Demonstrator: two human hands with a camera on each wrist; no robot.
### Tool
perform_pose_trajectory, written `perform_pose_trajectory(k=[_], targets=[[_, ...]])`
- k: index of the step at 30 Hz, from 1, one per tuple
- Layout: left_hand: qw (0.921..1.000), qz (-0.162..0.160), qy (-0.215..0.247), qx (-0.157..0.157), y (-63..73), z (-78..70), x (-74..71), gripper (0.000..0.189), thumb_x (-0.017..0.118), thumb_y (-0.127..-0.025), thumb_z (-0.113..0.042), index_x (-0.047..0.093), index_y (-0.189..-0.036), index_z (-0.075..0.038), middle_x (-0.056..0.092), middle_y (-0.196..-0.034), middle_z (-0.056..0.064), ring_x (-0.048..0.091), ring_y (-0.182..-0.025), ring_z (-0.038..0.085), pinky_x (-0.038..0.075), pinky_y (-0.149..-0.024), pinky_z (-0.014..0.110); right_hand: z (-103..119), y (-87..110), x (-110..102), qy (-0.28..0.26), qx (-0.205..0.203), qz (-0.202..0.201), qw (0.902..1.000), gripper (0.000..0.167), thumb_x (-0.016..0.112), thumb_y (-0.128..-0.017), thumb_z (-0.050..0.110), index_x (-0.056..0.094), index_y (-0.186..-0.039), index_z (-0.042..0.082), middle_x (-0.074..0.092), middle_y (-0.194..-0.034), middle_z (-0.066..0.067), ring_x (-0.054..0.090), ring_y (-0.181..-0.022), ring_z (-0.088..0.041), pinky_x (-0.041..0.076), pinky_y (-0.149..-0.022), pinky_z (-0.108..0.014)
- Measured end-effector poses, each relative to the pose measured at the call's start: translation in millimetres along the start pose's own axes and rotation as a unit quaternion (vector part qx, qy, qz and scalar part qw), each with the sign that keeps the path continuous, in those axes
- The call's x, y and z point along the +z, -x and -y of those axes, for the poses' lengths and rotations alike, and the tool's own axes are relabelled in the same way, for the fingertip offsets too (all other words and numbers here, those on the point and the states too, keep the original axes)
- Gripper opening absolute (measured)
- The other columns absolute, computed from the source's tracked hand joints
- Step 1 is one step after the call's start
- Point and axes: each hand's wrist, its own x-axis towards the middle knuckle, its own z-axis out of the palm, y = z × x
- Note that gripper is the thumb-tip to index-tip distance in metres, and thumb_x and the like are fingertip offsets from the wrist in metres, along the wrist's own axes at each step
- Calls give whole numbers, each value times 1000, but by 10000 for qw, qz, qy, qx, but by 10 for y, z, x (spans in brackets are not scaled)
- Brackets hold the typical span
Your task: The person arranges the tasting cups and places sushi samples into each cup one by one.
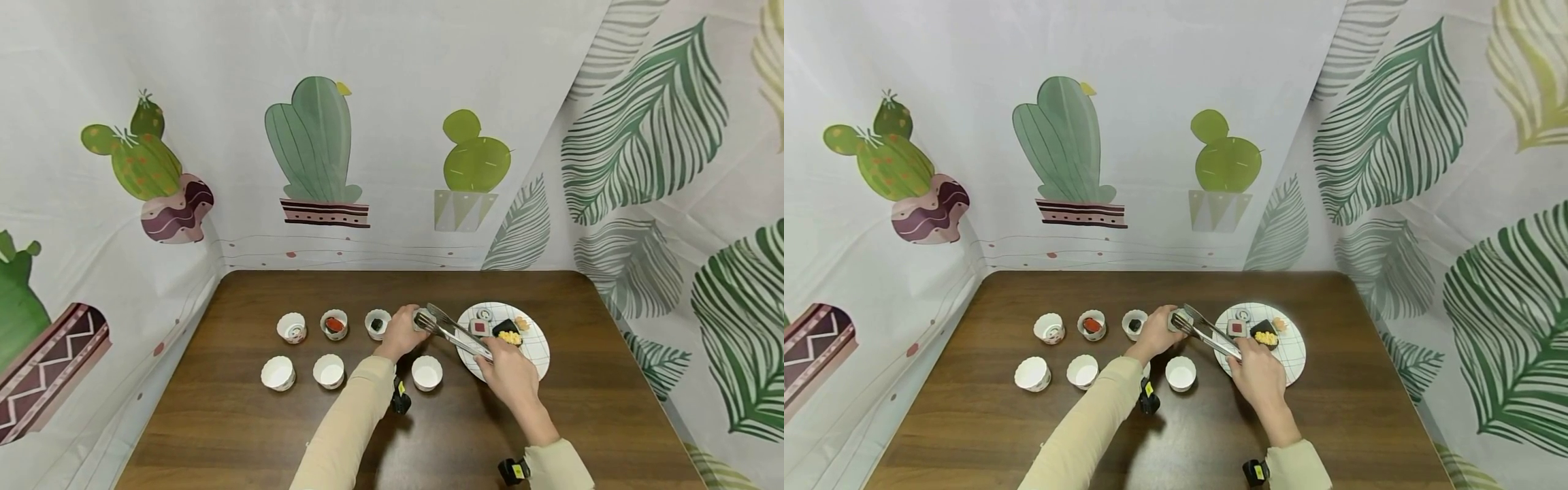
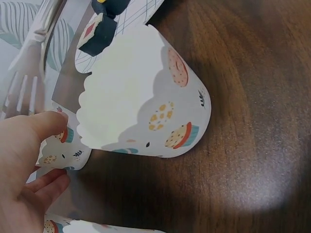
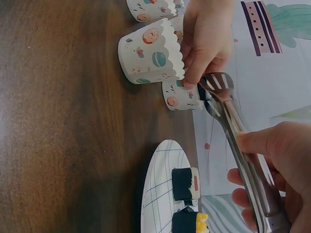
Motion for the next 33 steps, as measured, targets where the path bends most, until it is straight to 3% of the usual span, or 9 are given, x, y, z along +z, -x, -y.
perform_pose_trajectory(k=[19, 28, 33], targets=[[9996, 163, 89, -197, 9, -25, -6, 60, 73, -78, -27, 48, -128, -6, 55, -121, 13, 56, -107, 29, 47, -86, 39, -89, 51, -76, 147, 258, -41, 9995, 40, 73, -73, 27, 65, -106, 6, 66, -99, -13, 62, -86, -32, 49, -62, -48], [9993, 226, 160, -257, 3, -34, -6, 60, 73, -78, -26, 48, -128, -6, 55, -121, 12, 57, -105, 28, 47, -86, 39, -202, 119, -142, 445, 75, -547, 9975, 39, 74, -69, 24, 64, -101, 4, 64, -87, -16, 59, -73, -35, 44, -50, -47], [9991, 236, 217, -281, 6, -31, -5, 60, 73, -78, -25, 48, -129, -6, 54, -122, 13, 57, -106, 29, 47, -86, 40, -266, 161, -169, 510, 152, -594, 9968, 41, 74, -68, 24, 64, -101, 2, 64, -87, -17, 59, -75, -36, 45, -51, -47]])
